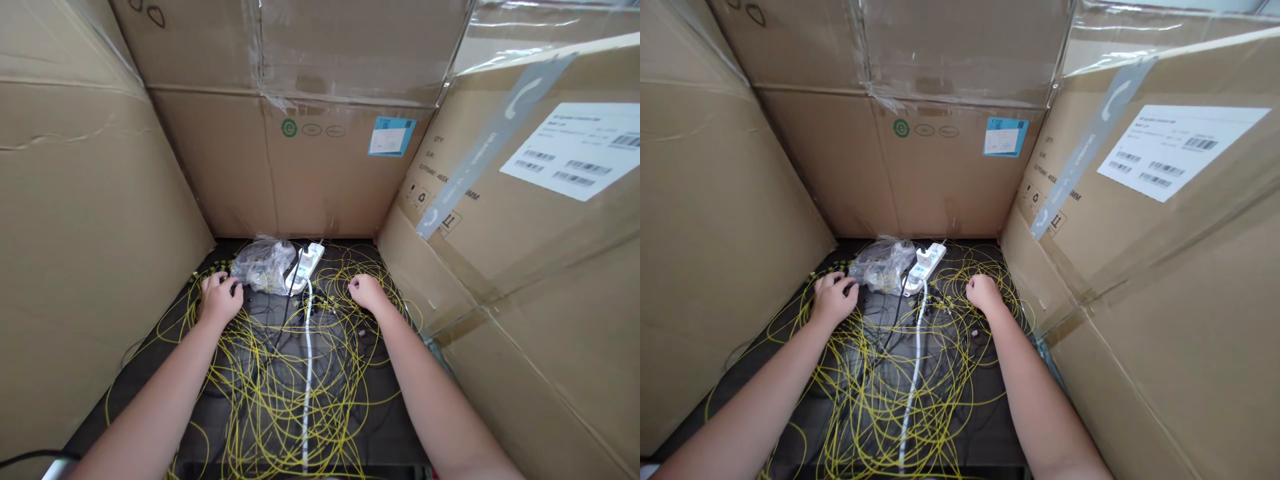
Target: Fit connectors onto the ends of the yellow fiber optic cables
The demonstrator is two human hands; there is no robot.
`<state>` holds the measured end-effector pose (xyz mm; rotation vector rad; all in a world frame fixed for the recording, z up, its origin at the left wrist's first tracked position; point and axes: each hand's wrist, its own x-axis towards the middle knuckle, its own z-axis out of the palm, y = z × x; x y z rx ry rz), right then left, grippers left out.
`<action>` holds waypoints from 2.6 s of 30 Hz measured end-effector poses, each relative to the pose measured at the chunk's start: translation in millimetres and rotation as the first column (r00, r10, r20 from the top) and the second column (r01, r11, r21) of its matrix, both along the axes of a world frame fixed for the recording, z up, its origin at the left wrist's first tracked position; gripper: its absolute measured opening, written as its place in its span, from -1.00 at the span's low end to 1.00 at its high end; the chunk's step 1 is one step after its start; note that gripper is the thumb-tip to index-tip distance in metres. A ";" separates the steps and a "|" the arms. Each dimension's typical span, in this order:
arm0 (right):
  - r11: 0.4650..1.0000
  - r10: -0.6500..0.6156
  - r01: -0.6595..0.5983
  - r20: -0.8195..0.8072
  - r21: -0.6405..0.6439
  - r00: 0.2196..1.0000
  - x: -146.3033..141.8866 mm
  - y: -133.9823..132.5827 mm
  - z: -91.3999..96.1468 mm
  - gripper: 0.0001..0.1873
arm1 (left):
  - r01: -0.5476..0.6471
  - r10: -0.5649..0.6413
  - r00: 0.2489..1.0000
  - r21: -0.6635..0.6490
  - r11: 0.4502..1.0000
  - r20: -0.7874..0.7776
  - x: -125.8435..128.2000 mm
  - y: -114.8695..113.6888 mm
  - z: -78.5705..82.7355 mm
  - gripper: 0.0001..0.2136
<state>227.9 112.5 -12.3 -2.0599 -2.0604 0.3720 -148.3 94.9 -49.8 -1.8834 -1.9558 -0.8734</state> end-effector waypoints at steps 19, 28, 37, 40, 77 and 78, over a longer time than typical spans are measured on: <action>0.986 -0.141 0.151 -0.122 0.075 0.982 13.7 11.4 10.1 -0.59 | -0.013 0.022 0.992 -0.071 0.997 0.121 11.7 -8.7 7.8 -0.79; 1.000 -0.010 0.013 -0.109 0.022 0.994 4.0 4.7 2.4 -0.83 | -0.009 0.016 0.996 -0.075 0.997 0.090 10.3 -14.0 8.0 -0.81; 0.995 0.021 -0.008 -0.138 0.096 0.990 10.0 0.7 6.8 -0.74 | 0.008 -0.005 0.994 -0.030 1.000 0.111 6.6 -2.7 5.2 -0.76; 0.994 0.061 -0.045 -0.165 0.098 0.984 10.2 -0.8 5.0 -0.75 | 0.000 0.003 0.995 -0.037 0.999 0.102 5.7 -2.4 4.7 -0.77; 0.993 -0.113 0.105 -0.143 -0.059 0.983 2.9 32.0 -13.0 -0.90 | -0.040 0.040 0.999 -0.046 0.998 0.015 5.0 -1.9 5.8 -0.75; 0.990 -0.129 0.119 -0.135 -0.079 0.982 1.9 35.3 -13.1 -0.91 | -0.037 0.038 0.999 -0.046 0.998 0.018 5.1 -2.2 6.1 -0.75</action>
